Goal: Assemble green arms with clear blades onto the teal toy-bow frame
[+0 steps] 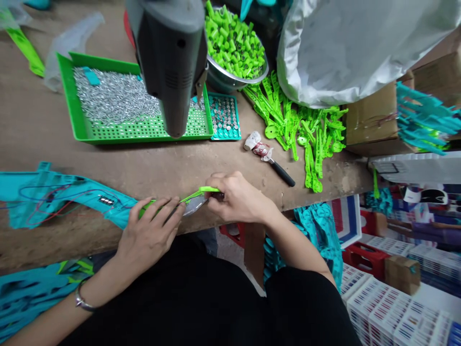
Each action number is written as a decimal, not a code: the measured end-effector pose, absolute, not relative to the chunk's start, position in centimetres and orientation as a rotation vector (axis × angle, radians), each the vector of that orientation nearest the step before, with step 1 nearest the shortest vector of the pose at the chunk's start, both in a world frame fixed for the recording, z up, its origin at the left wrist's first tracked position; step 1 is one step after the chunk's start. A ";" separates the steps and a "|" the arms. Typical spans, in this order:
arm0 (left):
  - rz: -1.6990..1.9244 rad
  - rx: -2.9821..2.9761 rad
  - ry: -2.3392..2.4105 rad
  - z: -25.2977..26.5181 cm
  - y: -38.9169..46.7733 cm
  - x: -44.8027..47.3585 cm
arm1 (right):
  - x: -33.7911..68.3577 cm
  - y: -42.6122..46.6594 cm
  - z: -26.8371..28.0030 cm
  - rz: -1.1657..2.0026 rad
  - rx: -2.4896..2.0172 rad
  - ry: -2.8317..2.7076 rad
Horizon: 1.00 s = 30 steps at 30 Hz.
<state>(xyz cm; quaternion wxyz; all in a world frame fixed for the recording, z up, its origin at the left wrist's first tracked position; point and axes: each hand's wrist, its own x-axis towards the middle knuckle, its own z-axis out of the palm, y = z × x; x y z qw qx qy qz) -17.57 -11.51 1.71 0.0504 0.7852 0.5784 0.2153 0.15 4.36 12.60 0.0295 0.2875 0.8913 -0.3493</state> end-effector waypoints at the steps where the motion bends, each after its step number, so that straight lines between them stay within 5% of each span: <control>1: 0.656 2.390 1.758 1.7 -11.5 -17.6 | 0.5 4.2 13.1 -1.073 0.911 2.759; 4: 0.656 2.389 1.755 1.7 -11.5 -17.6 | 2.2 3.9 14.1 -0.863 1.186 2.956; 10: 0.709 2.398 1.736 1.8 -11.3 -17.7 | 6.3 5.7 8.8 0.139 1.718 3.048; 19: 0.996 2.500 1.480 3.4 -12.7 -18.6 | 4.9 8.8 3.8 0.129 1.749 2.638; 25: 1.117 2.498 1.327 4.3 -16.3 -22.1 | 5.1 6.9 8.2 -0.150 2.075 2.675; 27: 1.132 2.421 1.425 4.6 -16.9 -22.8 | 5.1 5.4 10.7 -0.616 2.178 2.844; 30: 1.170 2.262 1.564 5.3 -16.8 -22.8 | 3.8 2.6 13.7 -1.747 2.185 2.874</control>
